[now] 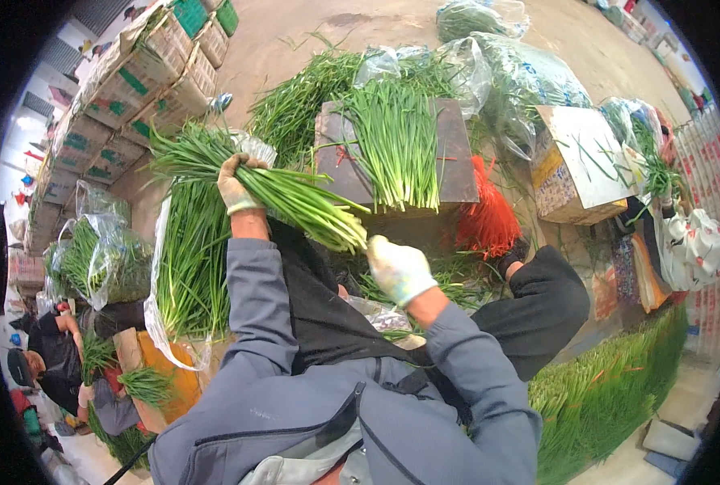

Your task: The person sorts green onions from a pile by hand, aligns several stalks into a bundle, and secures the bundle with a red tie before placing it aside.

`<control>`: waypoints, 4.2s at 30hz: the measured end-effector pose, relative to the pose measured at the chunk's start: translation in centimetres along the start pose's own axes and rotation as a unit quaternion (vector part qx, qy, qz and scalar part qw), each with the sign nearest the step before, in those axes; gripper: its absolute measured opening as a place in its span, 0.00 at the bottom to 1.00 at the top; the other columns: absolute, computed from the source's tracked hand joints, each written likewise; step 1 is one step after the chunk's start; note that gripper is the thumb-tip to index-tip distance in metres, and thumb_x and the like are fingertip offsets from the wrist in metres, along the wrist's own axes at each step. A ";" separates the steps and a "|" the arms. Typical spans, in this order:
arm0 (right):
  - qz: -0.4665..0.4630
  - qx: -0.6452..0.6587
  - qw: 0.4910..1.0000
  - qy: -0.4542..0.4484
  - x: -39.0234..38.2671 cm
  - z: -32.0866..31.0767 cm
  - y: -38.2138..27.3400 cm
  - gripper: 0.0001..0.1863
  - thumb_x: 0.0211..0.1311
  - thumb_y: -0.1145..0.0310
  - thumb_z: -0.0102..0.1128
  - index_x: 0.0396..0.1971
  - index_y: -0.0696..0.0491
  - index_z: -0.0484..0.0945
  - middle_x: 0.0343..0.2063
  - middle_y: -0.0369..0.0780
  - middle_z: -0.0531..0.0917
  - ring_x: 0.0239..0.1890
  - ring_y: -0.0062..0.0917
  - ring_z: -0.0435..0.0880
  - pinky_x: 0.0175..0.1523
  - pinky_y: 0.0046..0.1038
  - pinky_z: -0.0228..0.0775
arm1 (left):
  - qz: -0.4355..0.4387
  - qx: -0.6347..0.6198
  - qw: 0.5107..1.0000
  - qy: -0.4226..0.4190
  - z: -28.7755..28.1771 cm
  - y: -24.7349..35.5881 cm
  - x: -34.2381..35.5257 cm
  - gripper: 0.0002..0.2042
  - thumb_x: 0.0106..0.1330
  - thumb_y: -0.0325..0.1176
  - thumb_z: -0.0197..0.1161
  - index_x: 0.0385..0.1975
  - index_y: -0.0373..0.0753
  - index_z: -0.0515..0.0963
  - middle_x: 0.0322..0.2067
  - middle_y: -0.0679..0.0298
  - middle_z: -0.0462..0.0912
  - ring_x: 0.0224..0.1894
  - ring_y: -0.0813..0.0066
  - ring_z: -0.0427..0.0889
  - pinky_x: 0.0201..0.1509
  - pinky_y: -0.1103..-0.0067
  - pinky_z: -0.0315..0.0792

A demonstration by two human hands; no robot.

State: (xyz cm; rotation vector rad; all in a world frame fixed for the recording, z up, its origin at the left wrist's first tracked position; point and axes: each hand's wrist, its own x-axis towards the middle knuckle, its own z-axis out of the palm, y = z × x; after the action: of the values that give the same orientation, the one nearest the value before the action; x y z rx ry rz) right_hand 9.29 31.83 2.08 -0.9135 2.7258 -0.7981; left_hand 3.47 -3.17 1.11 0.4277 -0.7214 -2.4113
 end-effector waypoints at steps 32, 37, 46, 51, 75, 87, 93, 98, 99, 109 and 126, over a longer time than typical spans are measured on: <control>0.082 0.550 0.830 0.051 9.5 -7.9 7.6 0.40 0.46 0.73 0.73 0.62 0.59 0.64 0.51 0.40 0.79 0.52 0.26 0.78 0.61 0.29 0.69 | -0.285 0.217 0.915 -0.188 22.9 -16.3 -1.9 0.11 0.62 0.35 0.64 0.39 0.35 0.81 0.28 0.58 0.85 0.26 0.66 0.83 0.33 0.69 0.79; 0.156 0.403 0.899 0.068 17.4 -7.0 12.1 0.42 0.47 0.67 0.74 0.62 0.62 0.62 0.50 0.47 0.81 0.50 0.31 0.82 0.57 0.30 0.73 | -0.196 0.294 0.911 -0.213 22.4 -20.3 7.1 0.25 0.57 0.42 0.71 0.48 0.29 0.77 0.35 0.54 0.86 0.35 0.61 0.86 0.43 0.68 0.80; 0.373 0.068 0.923 0.072 20.8 2.9 12.5 0.58 0.47 0.46 0.72 0.69 0.65 0.51 0.59 0.61 0.69 0.59 0.51 0.73 0.63 0.39 0.68 | -0.110 0.710 0.694 0.039 2.8 -21.5 0.4 0.36 0.59 0.49 0.66 0.61 0.28 0.66 0.56 0.43 0.75 0.59 0.51 0.75 0.64 0.66 0.67; 0.318 0.084 0.940 0.091 19.5 1.9 11.8 0.58 0.47 0.50 0.73 0.69 0.65 0.48 0.57 0.60 0.70 0.57 0.51 0.74 0.61 0.40 0.70 | -0.136 0.794 0.592 0.032 3.5 -23.7 -1.8 0.45 0.60 0.65 0.59 0.60 0.24 0.67 0.57 0.35 0.71 0.62 0.42 0.71 0.66 0.61 0.65; 0.177 0.355 0.909 0.129 15.2 9.1 12.0 0.27 0.58 0.61 0.60 0.55 0.59 0.70 0.47 0.49 0.79 0.47 0.42 0.79 0.54 0.38 0.72 | -0.179 0.829 0.529 -0.039 9.3 -25.4 0.3 0.61 0.46 0.56 0.74 0.72 0.31 0.42 0.68 0.43 0.56 0.68 0.48 0.60 0.71 0.65 0.60; 0.073 0.096 0.990 0.068 24.7 -5.9 16.9 0.13 0.60 0.66 0.59 0.43 0.55 0.82 0.39 0.47 0.85 0.44 0.42 0.84 0.51 0.36 0.75 | -0.075 0.868 0.490 -0.021 9.8 -27.2 -1.5 0.60 0.46 0.54 0.74 0.73 0.36 0.41 0.71 0.43 0.49 0.72 0.44 0.50 0.71 0.52 0.51; -0.212 -0.028 0.971 0.105 29.0 -1.1 16.6 0.21 0.56 0.63 0.64 0.50 0.51 0.78 0.49 0.43 0.81 0.56 0.43 0.76 0.60 0.41 0.69 | -0.035 0.879 0.474 -0.038 10.0 -26.5 -1.8 0.59 0.45 0.57 0.74 0.73 0.41 0.44 0.70 0.45 0.50 0.71 0.41 0.52 0.69 0.51 0.54; -0.101 -0.108 0.980 0.130 26.8 -0.7 19.5 0.24 0.54 0.57 0.66 0.50 0.51 0.80 0.52 0.46 0.79 0.59 0.46 0.73 0.61 0.42 0.68 | -0.026 0.868 0.492 -0.057 10.1 -26.2 -1.6 0.58 0.43 0.62 0.72 0.73 0.44 0.48 0.71 0.45 0.49 0.72 0.41 0.50 0.71 0.51 0.51; -0.096 -0.107 0.980 0.139 26.6 -0.7 19.6 0.25 0.54 0.56 0.66 0.51 0.51 0.80 0.53 0.46 0.79 0.59 0.47 0.72 0.61 0.42 0.68 | -0.005 0.866 0.495 -0.069 10.0 -26.1 -1.8 0.57 0.44 0.62 0.72 0.73 0.45 0.49 0.71 0.44 0.49 0.72 0.41 0.49 0.72 0.51 0.50; -0.083 -0.007 0.989 0.118 26.0 -1.9 21.3 0.19 0.56 0.60 0.65 0.47 0.49 0.82 0.53 0.47 0.79 0.59 0.45 0.73 0.63 0.40 0.67 | -0.055 0.874 0.473 -0.094 10.6 -25.9 -1.6 0.52 0.51 0.57 0.69 0.74 0.45 0.49 0.72 0.45 0.48 0.73 0.40 0.48 0.72 0.50 0.50; 0.138 0.195 0.958 0.161 26.4 -3.1 22.9 0.11 0.62 0.68 0.60 0.41 0.55 0.84 0.38 0.45 0.86 0.42 0.34 0.86 0.49 0.28 0.75 | -0.020 0.878 0.473 -0.071 8.9 -27.3 -1.4 0.46 0.60 0.54 0.61 0.74 0.39 0.47 0.72 0.44 0.49 0.72 0.39 0.51 0.71 0.50 0.51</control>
State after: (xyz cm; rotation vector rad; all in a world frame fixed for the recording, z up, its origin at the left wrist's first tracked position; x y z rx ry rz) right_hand -24.56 32.75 -6.98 -0.3360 2.7043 -1.4577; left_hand -11.33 19.92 -7.48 0.8774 -3.0295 -0.6692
